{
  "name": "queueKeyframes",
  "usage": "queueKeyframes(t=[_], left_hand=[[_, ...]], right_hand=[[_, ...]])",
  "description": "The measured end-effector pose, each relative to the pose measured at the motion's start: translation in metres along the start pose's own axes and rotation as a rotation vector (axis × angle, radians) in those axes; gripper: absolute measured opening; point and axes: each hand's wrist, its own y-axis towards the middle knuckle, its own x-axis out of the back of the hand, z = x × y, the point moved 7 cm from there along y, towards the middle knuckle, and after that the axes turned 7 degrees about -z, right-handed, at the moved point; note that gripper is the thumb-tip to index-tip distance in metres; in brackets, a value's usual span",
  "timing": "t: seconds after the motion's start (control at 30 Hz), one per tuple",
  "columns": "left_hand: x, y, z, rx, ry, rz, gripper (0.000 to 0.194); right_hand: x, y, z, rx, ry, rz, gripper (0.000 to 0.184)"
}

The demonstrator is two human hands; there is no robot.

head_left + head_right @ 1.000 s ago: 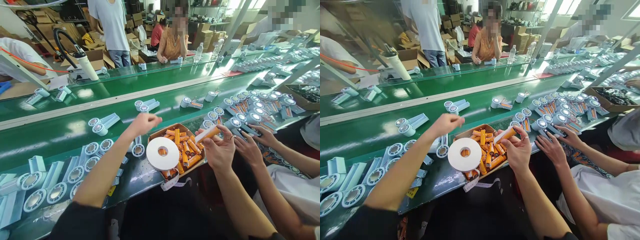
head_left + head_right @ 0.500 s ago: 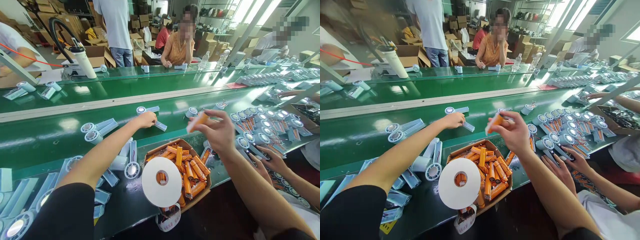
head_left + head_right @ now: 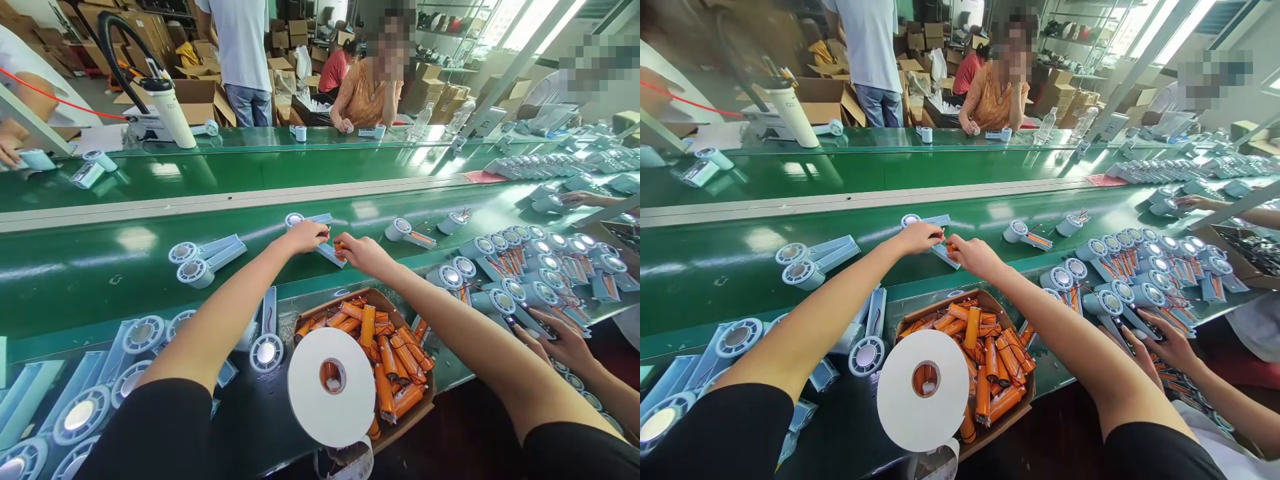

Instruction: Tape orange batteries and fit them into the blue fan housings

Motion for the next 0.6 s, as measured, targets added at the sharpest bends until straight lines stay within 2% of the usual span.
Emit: queueKeyframes(t=[0.13, 0.6], left_hand=[[0.000, 0.005, -0.004, 0.023, 0.016, -0.013, 0.026], [-0.005, 0.017, -0.015, 0.075, 0.050, -0.052, 0.025]], right_hand=[[-0.004, 0.004, -0.001, -0.053, -0.132, 0.072, 0.037], [-0.008, 0.008, 0.000, -0.078, -0.237, 0.209, 0.046]])
